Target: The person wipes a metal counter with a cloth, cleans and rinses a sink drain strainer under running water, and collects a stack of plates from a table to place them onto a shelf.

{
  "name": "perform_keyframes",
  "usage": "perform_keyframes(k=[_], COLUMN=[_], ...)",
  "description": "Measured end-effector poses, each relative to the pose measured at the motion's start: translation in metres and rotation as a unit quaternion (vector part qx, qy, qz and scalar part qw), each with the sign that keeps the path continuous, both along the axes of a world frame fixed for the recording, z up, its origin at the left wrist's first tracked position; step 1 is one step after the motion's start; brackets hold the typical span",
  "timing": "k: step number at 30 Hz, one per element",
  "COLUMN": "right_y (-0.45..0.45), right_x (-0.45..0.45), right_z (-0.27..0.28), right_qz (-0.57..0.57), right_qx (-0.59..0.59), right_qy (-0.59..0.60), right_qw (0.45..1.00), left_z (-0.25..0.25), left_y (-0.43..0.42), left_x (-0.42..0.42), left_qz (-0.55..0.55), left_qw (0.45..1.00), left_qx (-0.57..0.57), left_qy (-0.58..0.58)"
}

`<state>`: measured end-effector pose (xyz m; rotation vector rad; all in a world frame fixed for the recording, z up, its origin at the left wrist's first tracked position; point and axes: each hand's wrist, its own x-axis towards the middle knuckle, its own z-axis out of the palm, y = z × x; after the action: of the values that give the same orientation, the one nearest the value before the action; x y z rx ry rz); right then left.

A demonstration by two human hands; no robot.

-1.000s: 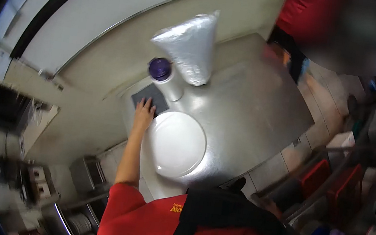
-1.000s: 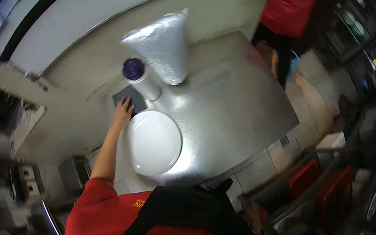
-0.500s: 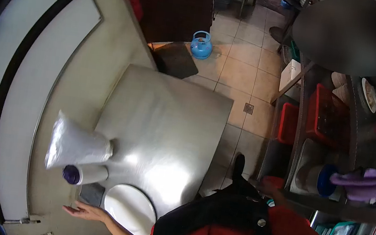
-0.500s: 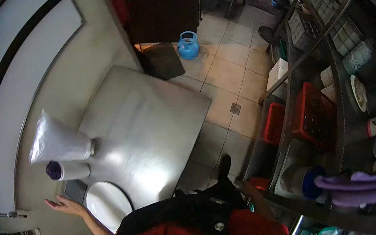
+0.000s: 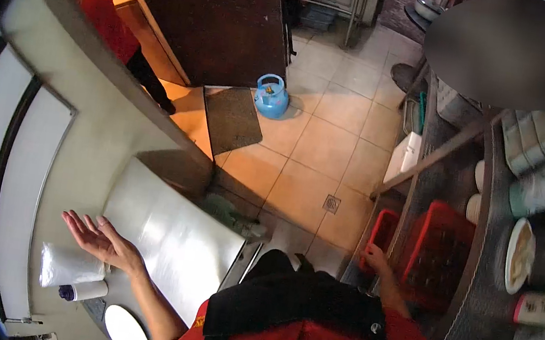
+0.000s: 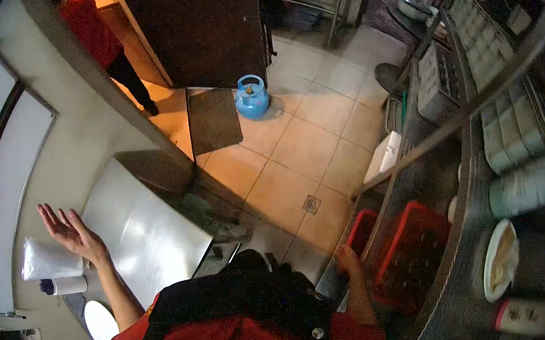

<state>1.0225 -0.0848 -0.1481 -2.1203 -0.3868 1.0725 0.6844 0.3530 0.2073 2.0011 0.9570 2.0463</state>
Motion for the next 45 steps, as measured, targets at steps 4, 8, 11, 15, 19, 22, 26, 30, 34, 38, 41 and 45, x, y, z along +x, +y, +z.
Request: perform_keyframes(k=[4,8,11,15,19,22,26,30,34,38,41,45], right_y=[0.013,0.039,0.063,0.089,0.190,0.260,0.303,0.376,0.439,0.547,0.646,0.735], right_x=[0.080,0.136,0.217,0.325,0.457,0.583,0.753,0.880,0.995,1.080,1.097,1.043], right_z=[-0.057,-0.031,-0.015,-0.001,-0.026,-0.037,-0.023,-0.028,-0.032,-0.010,0.012,0.090], right_qz=[0.023,0.091,0.039,0.005,0.028,0.054,0.031,0.009,0.003,0.007,0.003,0.107], right_qx=[-0.010,-0.082,-0.111,-0.131,-0.105,-0.093,-0.100,-0.091,-0.109,0.015,0.113,0.126], right_qy=[-0.125,-0.095,-0.139,-0.173,-0.188,-0.209,-0.239,-0.240,-0.243,-0.304,-0.360,-0.225], right_qw=[0.992,0.988,0.983,0.976,0.976,0.972,0.965,0.966,0.964,0.952,0.926,0.960], left_z=[-0.002,-0.030,-0.039,-0.025,-0.019,-0.029,-0.102,-0.170,-0.177,-0.265,-0.292,-0.242], left_y=[0.036,0.099,0.149,0.194,0.235,0.270,0.331,0.361,0.390,0.442,0.495,0.583], left_x=[0.081,0.193,0.308,0.484,0.628,0.709,0.784,0.810,0.841,0.888,0.964,1.096], left_qz=[0.035,0.004,-0.114,-0.266,-0.372,-0.407,-0.375,-0.338,-0.292,-0.267,-0.327,-0.390], left_qw=[0.999,0.995,0.976,0.950,0.921,0.902,0.855,0.735,0.681,0.701,0.625,0.657], left_qx=[-0.022,-0.087,-0.158,-0.157,-0.090,-0.080,-0.254,-0.335,-0.469,-0.435,-0.480,-0.491], left_qy=[-0.006,-0.040,-0.097,-0.054,0.066,0.118,0.255,0.483,0.480,0.498,0.522,0.418])
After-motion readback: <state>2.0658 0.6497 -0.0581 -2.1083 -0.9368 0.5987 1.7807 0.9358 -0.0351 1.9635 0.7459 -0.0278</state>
